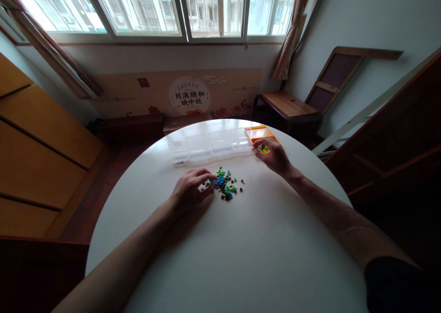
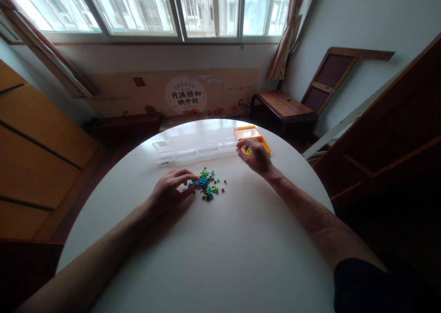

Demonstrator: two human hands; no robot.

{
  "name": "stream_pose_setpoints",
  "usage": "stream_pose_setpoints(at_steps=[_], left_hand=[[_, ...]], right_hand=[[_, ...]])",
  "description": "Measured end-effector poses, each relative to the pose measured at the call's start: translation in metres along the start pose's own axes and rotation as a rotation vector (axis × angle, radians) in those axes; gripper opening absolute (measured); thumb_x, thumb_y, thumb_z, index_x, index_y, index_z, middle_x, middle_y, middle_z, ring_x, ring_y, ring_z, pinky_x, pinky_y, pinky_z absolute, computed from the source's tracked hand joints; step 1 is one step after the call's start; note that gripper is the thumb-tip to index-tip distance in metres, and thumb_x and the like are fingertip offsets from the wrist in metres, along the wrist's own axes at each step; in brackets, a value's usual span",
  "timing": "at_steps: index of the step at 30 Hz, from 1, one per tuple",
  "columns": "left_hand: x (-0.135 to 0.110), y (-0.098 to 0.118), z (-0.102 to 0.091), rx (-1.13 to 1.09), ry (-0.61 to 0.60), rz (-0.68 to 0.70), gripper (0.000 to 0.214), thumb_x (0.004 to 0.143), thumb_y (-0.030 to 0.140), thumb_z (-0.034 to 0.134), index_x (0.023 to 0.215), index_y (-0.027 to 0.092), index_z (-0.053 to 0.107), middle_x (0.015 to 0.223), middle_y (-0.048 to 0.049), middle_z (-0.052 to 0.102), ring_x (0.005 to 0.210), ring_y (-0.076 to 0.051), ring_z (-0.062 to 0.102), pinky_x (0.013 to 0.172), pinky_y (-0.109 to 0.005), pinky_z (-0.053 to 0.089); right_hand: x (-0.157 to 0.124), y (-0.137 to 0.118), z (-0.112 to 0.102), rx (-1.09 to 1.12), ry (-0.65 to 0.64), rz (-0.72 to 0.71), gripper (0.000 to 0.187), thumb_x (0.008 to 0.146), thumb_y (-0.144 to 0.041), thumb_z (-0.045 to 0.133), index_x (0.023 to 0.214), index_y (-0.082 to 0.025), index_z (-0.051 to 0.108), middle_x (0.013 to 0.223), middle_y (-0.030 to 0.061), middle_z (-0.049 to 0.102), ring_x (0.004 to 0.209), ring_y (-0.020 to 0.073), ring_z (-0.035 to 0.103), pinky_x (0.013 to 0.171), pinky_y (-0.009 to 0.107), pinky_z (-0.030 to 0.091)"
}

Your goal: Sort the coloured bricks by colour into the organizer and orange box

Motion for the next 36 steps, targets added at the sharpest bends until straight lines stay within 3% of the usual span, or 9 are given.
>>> stream_pose_setpoints(at_steps=[3, 7, 11, 16, 20, 25, 36], left_hand=[[0.000, 0.001, -0.001, -0.003, -0.002, -0.001, 0.013, 0.105, 0.035, 0.073, 0.106, 0.026, 0.082, 0.104, -0.0050, 0.082, 0.088, -0.019, 0.077, 0.083, -0.033, 0.061], [0.000, 0.001, 0.000, 0.005, -0.013, -0.003, 0.014, 0.105, 0.036, 0.072, 0.106, 0.026, 0.082, 0.104, -0.0048, 0.082, 0.088, -0.020, 0.077, 0.083, -0.033, 0.060], [-0.001, -0.001, 0.000, -0.005, -0.009, -0.011, 0.013, 0.105, 0.035, 0.072, 0.107, 0.027, 0.082, 0.105, -0.0046, 0.082, 0.088, -0.020, 0.076, 0.082, -0.033, 0.060], [0.001, 0.000, 0.001, -0.021, -0.016, -0.015, 0.013, 0.104, 0.035, 0.073, 0.110, 0.026, 0.082, 0.108, -0.0056, 0.082, 0.090, -0.021, 0.077, 0.084, -0.035, 0.060], [0.005, 0.007, 0.000, -0.043, -0.017, 0.046, 0.011, 0.103, 0.035, 0.077, 0.109, 0.028, 0.083, 0.107, -0.0047, 0.083, 0.091, -0.020, 0.078, 0.086, -0.036, 0.060], [0.007, 0.019, 0.002, -0.079, -0.071, 0.140, 0.012, 0.106, 0.034, 0.075, 0.113, 0.030, 0.083, 0.105, -0.0039, 0.082, 0.094, -0.019, 0.078, 0.087, -0.035, 0.060], [0.002, 0.023, 0.015, -0.101, -0.153, 0.181, 0.016, 0.110, 0.033, 0.070, 0.117, 0.030, 0.084, 0.111, -0.0055, 0.079, 0.094, -0.019, 0.074, 0.087, -0.033, 0.057]], right_hand=[[0.000, 0.029, -0.010, -0.086, 0.105, 0.068, 0.013, 0.099, -0.033, 0.072, 0.105, -0.023, 0.075, 0.102, 0.0088, 0.080, 0.092, 0.0292, 0.069, 0.093, 0.048, 0.059], [-0.003, 0.051, -0.011, -0.118, 0.125, 0.123, 0.016, 0.095, -0.032, 0.073, 0.108, -0.022, 0.074, 0.106, 0.0099, 0.079, 0.090, 0.0296, 0.068, 0.092, 0.050, 0.059], [-0.003, 0.026, 0.000, -0.058, -0.007, -0.017, 0.011, 0.100, -0.029, 0.070, 0.106, -0.023, 0.075, 0.107, 0.0097, 0.078, 0.098, 0.0290, 0.070, 0.097, 0.048, 0.058], [-0.015, -0.034, 0.026, 0.128, -0.380, -0.256, 0.008, 0.102, -0.030, 0.073, 0.099, -0.025, 0.078, 0.104, 0.0061, 0.079, 0.099, 0.0245, 0.071, 0.099, 0.043, 0.057], [-0.025, -0.061, 0.038, 0.209, -0.518, -0.308, 0.009, 0.101, -0.031, 0.077, 0.108, -0.026, 0.081, 0.111, 0.0056, 0.079, 0.105, 0.0230, 0.072, 0.097, 0.038, 0.057], [-0.028, -0.065, 0.044, 0.180, -0.521, -0.305, 0.007, 0.101, -0.027, 0.078, 0.106, -0.026, 0.083, 0.108, 0.0041, 0.078, 0.099, 0.0201, 0.072, 0.094, 0.035, 0.055], [-0.025, -0.056, 0.042, 0.169, -0.434, -0.298, 0.004, 0.102, -0.026, 0.076, 0.101, -0.025, 0.080, 0.106, 0.0047, 0.079, 0.092, 0.0205, 0.071, 0.088, 0.035, 0.056]])
Point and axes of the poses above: each hand's wrist, its own x-axis towards the middle knuckle, its own z-axis out of the palm, y = z × x, the point moved 6 cm from there along x, towards the middle knuckle
